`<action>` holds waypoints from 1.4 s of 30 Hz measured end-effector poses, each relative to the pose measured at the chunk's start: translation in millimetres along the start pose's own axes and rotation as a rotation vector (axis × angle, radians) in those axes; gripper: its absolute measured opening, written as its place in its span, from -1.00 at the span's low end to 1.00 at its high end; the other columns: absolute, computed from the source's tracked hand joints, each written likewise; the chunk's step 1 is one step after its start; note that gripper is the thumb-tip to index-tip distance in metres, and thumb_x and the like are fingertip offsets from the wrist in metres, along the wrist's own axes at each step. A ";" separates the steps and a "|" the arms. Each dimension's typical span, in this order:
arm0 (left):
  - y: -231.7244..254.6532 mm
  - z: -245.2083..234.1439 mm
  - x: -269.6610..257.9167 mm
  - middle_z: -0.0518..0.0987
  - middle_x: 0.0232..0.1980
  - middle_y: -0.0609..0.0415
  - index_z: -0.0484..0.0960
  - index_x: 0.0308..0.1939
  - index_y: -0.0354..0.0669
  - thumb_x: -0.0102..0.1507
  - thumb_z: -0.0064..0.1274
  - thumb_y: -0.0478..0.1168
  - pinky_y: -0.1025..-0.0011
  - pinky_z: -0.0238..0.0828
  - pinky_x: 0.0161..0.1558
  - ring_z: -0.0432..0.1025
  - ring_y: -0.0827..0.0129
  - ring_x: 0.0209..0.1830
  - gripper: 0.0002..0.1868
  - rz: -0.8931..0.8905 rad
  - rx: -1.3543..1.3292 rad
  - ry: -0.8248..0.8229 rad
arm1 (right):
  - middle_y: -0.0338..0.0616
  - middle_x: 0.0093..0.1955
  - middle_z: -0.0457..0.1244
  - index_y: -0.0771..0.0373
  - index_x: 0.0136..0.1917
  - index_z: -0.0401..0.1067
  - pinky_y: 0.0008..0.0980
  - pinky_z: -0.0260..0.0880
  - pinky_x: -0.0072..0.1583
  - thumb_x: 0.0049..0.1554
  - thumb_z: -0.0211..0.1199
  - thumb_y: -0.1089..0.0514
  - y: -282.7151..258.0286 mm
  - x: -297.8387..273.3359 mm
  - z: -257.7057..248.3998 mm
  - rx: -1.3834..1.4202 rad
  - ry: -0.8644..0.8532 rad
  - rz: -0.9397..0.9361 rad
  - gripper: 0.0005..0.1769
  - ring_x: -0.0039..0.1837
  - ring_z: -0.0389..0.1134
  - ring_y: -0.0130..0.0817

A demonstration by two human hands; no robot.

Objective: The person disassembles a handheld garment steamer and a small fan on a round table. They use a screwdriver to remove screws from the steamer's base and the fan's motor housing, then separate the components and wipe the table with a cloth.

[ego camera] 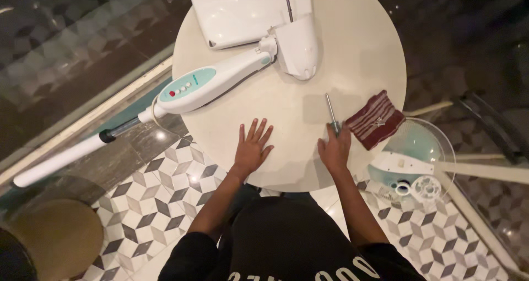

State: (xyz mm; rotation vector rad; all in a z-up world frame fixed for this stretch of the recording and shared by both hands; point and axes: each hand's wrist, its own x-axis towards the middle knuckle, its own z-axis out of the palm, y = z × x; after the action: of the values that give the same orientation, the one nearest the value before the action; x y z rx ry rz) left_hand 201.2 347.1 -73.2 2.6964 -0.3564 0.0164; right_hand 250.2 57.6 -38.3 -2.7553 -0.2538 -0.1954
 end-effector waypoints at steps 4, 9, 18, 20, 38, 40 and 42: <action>-2.6 3.4 2.3 0.03 0.66 0.01 0.21 0.56 0.05 0.34 -0.01 0.12 -0.31 -0.32 0.50 -0.15 0.03 0.67 -0.26 -0.001 0.006 -0.015 | 0.51 0.52 0.00 0.32 0.35 0.41 0.19 -0.08 0.50 -0.04 0.40 0.21 -31.7 -2.1 6.1 -0.052 -0.008 0.030 -0.34 0.56 -0.04 0.41; -2.9 5.9 -0.3 0.06 0.65 -0.01 0.24 0.55 0.02 0.33 0.01 0.12 -0.33 -0.29 0.48 -0.13 0.01 0.65 -0.26 0.014 0.001 0.014 | 0.40 0.57 0.00 0.31 0.39 0.38 0.14 -0.05 0.54 0.01 0.31 0.24 -49.7 -11.5 32.9 0.086 -0.026 -0.123 -0.35 0.59 -0.03 0.33; 12.2 3.0 -13.0 0.16 0.60 -0.02 0.42 0.41 -0.08 0.23 0.14 -0.14 -0.29 -0.18 0.46 -0.03 0.06 0.62 -0.36 -0.096 -0.024 -0.026 | 0.30 0.62 -0.02 0.30 0.52 0.24 0.05 0.06 0.53 0.14 0.27 0.20 -31.4 -25.7 50.4 0.194 -0.131 -0.225 -0.31 0.61 0.01 0.25; 11.8 7.8 -22.1 0.27 0.55 -0.05 0.55 0.28 -0.13 0.22 0.14 -0.23 -0.26 -0.12 0.47 0.05 0.04 0.60 -0.49 -0.123 -0.125 0.048 | 0.29 0.62 -0.03 0.29 0.50 0.25 0.04 0.06 0.51 0.12 0.29 0.18 -26.6 -23.0 52.0 0.196 -0.163 -0.232 -0.30 0.60 0.01 0.25; 31.2 -44.1 -10.6 0.68 -0.13 -0.08 0.67 -0.11 -0.22 0.26 0.20 -0.15 0.03 0.28 0.35 0.56 0.04 -0.11 -0.77 -0.250 -0.398 0.198 | 0.27 0.58 0.02 0.27 0.40 0.36 0.00 0.05 0.51 0.06 0.35 0.13 -33.0 -11.3 50.2 0.216 -0.255 -0.080 -0.36 0.59 0.00 0.18; 22.5 -49.6 -1.3 0.67 -0.04 -0.09 0.64 0.02 -0.22 0.23 0.18 -0.21 -0.03 0.20 0.36 0.55 0.04 -0.02 -0.70 -0.163 -0.416 0.249 | 0.28 0.53 0.06 0.26 0.39 0.37 -0.01 0.07 0.50 0.06 0.37 0.12 -40.4 -6.9 54.2 0.215 -0.228 -0.038 -0.37 0.56 0.02 0.21; 11.5 -56.0 11.6 0.65 0.06 -0.09 0.62 0.10 -0.20 0.24 0.17 -0.22 -0.05 0.15 0.41 0.50 0.03 0.10 -0.66 -0.099 -0.393 0.232 | 0.27 0.50 0.10 0.25 0.37 0.39 -0.01 0.09 0.49 0.07 0.38 0.11 -47.0 0.5 58.2 0.221 -0.191 -0.009 -0.39 0.54 0.05 0.21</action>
State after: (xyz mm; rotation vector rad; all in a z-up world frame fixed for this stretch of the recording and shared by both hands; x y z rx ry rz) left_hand 211.9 357.0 -16.8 2.2884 -0.1370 0.2069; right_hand 247.2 122.3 -75.8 -2.5534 -0.3180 0.0897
